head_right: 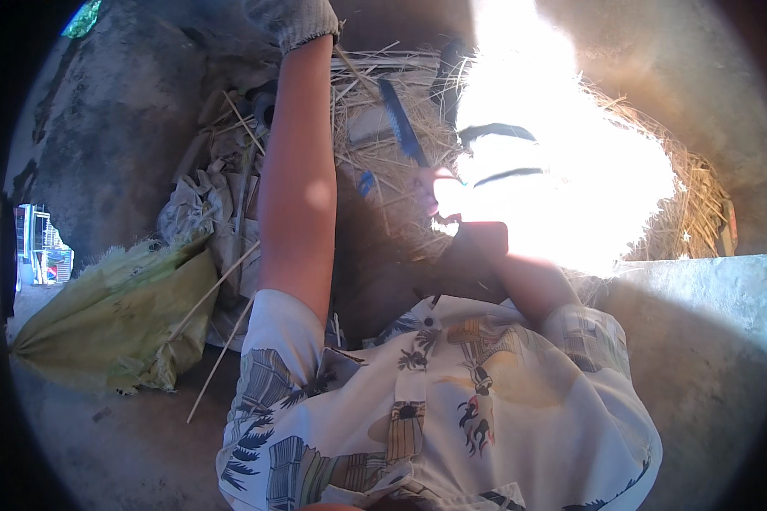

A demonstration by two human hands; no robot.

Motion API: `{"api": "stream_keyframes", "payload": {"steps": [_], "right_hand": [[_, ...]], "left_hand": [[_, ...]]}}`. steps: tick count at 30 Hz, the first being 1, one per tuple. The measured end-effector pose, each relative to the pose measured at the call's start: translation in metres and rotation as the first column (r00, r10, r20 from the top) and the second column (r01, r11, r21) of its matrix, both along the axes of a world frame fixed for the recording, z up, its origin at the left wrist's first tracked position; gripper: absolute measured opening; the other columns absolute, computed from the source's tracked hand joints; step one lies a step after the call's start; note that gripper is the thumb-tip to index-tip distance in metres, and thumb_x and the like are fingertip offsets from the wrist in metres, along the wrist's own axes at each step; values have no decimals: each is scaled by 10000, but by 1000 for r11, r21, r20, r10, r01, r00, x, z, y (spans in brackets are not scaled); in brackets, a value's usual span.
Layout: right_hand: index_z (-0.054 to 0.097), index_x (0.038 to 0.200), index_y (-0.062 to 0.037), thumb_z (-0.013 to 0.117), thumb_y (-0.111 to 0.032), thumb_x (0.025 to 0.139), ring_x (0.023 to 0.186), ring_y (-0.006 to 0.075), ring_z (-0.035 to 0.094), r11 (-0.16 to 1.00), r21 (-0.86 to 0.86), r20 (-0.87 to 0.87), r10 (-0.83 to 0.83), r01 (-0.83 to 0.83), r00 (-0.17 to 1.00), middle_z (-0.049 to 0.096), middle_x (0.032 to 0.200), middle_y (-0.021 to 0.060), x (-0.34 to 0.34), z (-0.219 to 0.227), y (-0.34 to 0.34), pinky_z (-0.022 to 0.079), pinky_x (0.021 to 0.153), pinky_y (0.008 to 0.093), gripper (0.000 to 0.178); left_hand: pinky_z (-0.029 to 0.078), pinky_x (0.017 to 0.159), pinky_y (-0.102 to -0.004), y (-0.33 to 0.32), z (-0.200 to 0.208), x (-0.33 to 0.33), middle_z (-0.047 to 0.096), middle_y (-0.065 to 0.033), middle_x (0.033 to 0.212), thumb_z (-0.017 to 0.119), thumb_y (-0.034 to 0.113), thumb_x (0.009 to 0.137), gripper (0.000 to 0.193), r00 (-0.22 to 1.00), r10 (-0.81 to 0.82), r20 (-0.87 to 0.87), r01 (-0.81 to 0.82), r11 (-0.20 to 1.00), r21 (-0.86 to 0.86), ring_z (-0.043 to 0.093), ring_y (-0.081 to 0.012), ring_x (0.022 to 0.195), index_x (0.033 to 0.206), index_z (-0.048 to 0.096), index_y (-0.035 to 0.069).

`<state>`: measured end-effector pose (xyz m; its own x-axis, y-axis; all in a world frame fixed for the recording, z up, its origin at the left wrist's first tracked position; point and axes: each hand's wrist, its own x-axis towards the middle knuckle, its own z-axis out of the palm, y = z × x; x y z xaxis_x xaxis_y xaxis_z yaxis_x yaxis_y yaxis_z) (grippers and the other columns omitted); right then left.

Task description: The person sits on the ground and uses a knife to shave thin strips from bamboo sticks. They hold the sticks with gloved hands and repeatedly scrape the surface to remove the outer layer, creating a pile of shavings.

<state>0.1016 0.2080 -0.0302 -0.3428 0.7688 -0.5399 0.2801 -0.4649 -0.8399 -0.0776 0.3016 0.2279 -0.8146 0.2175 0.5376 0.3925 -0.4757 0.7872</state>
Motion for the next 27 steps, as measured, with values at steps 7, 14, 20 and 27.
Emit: {"api": "stream_keyframes", "payload": {"steps": [7,14,20,27], "right_hand": [[522,850,-86,621,-264,974,441,93,392,922,331,-378,-68,203,923,426,581,-25,8,70,30,299,389,270,238],[539,880,-78,625,-297,976,439,95,405,993,-43,34,109,-107,993,443,587,-16,-28,10,26,306,379,272,254],[618,902,6,622,-382,955,489,151,554,877,418,-400,-58,238,915,580,633,59,-7,70,51,418,408,322,391],[609,876,-30,626,-275,935,412,114,454,999,43,76,15,-18,997,492,553,15,-32,-3,14,341,356,302,252]], "left_hand": [[494,734,-426,1,-3,-26,689,-213,851,389,545,1047,672,964,247,-102,-257,961,-104,657,-336,799,950,697,-44],[497,889,-455,19,3,-26,707,-292,1038,341,550,1057,713,880,359,-310,-412,903,-124,670,-419,948,1092,703,-64],[479,959,-461,4,1,-38,686,-305,1126,312,516,1071,695,911,349,-218,-394,894,-214,645,-439,1074,1129,690,-65],[490,940,-460,7,-6,-47,683,-295,1150,323,490,1075,663,917,335,-218,-369,919,-141,648,-443,1058,1155,677,-65]]}}
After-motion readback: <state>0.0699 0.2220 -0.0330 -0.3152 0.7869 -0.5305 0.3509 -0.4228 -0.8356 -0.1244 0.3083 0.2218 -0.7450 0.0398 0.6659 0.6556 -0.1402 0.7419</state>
